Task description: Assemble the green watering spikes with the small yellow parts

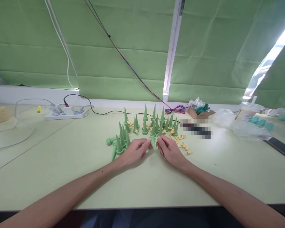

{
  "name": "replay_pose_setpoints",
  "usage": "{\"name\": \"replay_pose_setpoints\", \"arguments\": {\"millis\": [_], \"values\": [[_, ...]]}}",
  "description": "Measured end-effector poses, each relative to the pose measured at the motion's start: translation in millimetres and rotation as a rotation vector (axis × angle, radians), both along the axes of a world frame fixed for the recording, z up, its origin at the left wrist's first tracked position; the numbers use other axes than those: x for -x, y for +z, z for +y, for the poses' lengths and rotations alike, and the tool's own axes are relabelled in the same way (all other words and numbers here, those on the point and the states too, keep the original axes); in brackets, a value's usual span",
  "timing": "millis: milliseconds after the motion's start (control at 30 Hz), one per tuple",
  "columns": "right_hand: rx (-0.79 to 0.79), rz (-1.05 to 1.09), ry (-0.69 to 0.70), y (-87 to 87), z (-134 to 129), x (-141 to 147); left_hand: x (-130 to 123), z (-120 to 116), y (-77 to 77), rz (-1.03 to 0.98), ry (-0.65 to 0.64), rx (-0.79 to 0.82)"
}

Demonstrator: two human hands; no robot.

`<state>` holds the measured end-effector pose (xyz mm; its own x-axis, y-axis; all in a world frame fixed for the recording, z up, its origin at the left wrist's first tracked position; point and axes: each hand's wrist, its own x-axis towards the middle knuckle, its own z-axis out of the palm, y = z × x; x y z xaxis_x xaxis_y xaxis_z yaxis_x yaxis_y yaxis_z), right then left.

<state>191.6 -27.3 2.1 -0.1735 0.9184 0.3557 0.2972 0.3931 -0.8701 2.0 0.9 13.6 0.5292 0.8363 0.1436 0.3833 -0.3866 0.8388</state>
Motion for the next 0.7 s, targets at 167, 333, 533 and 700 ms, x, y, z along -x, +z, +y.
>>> {"name": "replay_pose_setpoints", "arguments": {"millis": [167,333,533,700], "values": [[0.002,-0.013,0.009,-0.1,0.3,-0.3,1.2,0.7,1.2,0.013,-0.005,0.011],[-0.010,-0.028,0.007,1.7,-0.3,-0.3,0.9,1.1,1.8,0.026,-0.017,0.029],[-0.048,-0.047,0.024,2.6,-0.7,-0.4,0.1,-0.7,4.3,0.032,-0.016,0.061],[-0.038,-0.041,0.035,2.9,-1.3,-1.0,0.5,-0.3,3.5,0.015,-0.011,0.046]]}}
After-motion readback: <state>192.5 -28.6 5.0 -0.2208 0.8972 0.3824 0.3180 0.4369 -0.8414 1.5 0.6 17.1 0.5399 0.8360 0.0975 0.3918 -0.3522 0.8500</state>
